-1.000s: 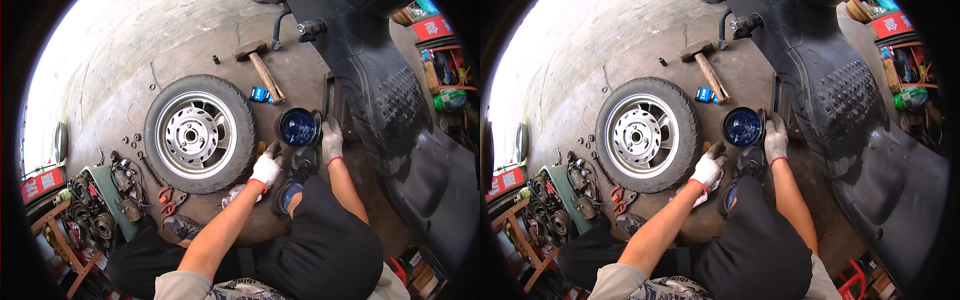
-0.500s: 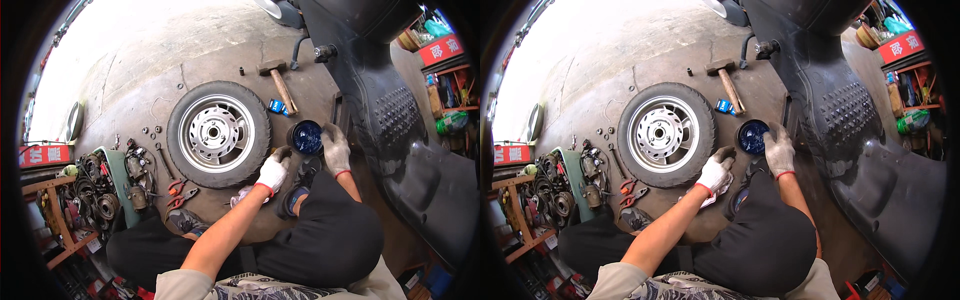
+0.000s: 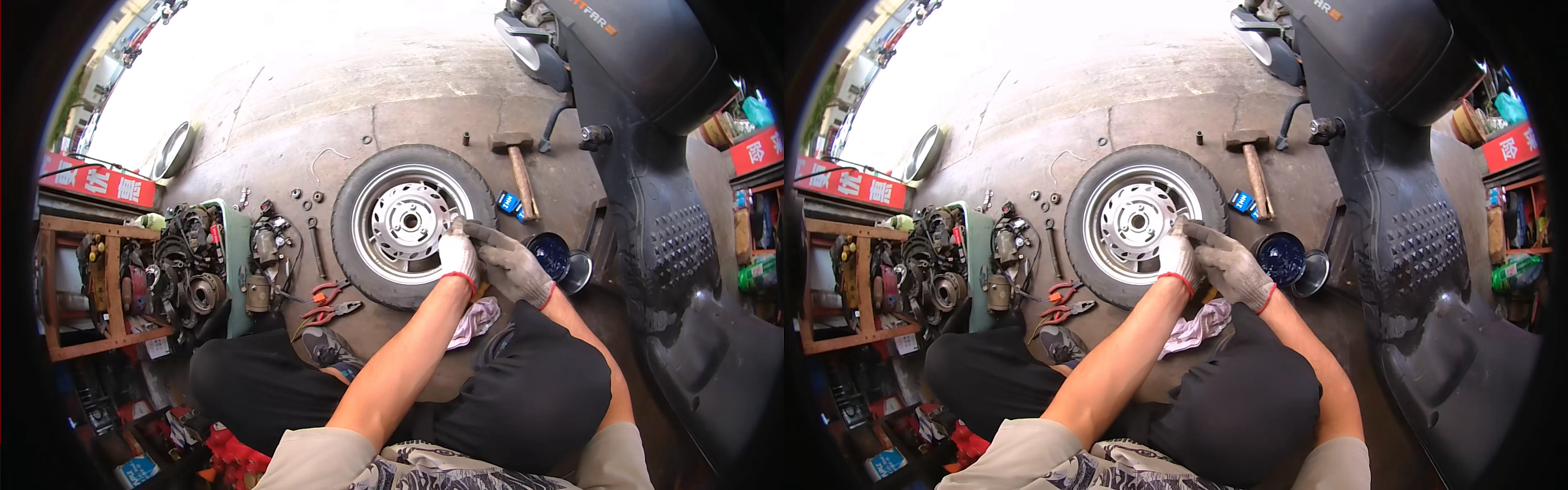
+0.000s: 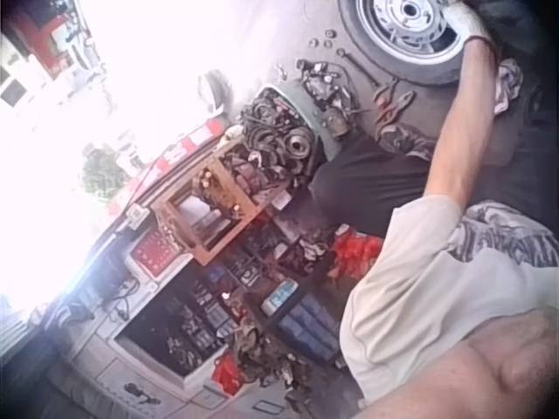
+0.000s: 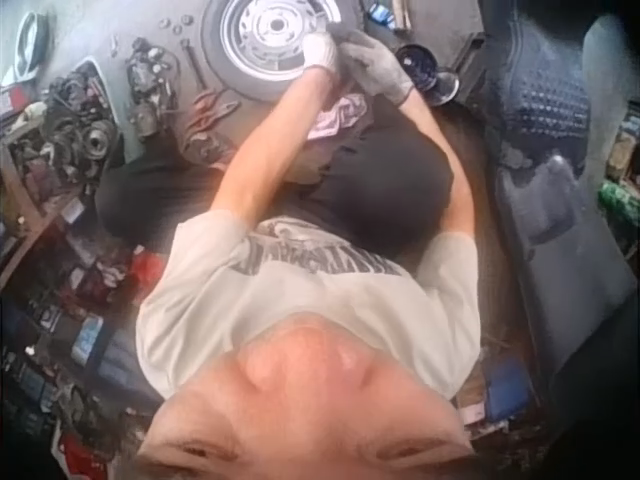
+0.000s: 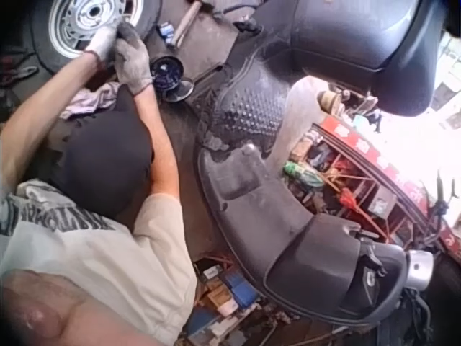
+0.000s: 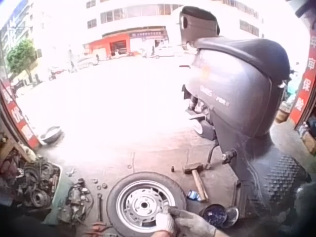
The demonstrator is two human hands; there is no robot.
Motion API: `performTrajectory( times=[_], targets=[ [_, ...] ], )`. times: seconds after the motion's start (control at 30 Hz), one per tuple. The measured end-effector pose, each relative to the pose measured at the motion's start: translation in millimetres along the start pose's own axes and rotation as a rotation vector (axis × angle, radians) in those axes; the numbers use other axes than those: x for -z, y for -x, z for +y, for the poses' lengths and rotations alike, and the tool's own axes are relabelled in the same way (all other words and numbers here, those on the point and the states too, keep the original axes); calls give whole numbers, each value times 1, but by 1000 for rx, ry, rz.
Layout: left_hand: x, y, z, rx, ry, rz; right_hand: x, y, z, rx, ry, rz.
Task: Cleaning and inspecting motorcycle wheel hub components and axle.
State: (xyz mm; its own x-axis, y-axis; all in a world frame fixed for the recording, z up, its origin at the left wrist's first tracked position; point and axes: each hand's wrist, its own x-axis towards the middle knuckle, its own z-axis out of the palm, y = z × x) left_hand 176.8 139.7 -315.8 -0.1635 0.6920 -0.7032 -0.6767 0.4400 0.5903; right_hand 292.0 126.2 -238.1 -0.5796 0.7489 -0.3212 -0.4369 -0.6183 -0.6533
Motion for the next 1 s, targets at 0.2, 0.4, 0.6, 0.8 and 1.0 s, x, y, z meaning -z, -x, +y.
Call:
performTrajectory(
  times=[0.2,0.4,0.6,0.8,1.0],
  targets=[
    [-5,12,1,-235,-325,-17,5,13,-3,16,-82,-52],
    [14,13,19,-254,-861,-548,45,44,-10,53,-193,164],
    [66,-15,53,-276,-963,-302,38,36,-10,-105,683,345],
    [53,-12,72,-246,-940,-242,64,23,53,-279,1545,-214],
    [1,-27,96,-674,-1289,-201,90,30,108,-58,2013,-483]
  ],
)
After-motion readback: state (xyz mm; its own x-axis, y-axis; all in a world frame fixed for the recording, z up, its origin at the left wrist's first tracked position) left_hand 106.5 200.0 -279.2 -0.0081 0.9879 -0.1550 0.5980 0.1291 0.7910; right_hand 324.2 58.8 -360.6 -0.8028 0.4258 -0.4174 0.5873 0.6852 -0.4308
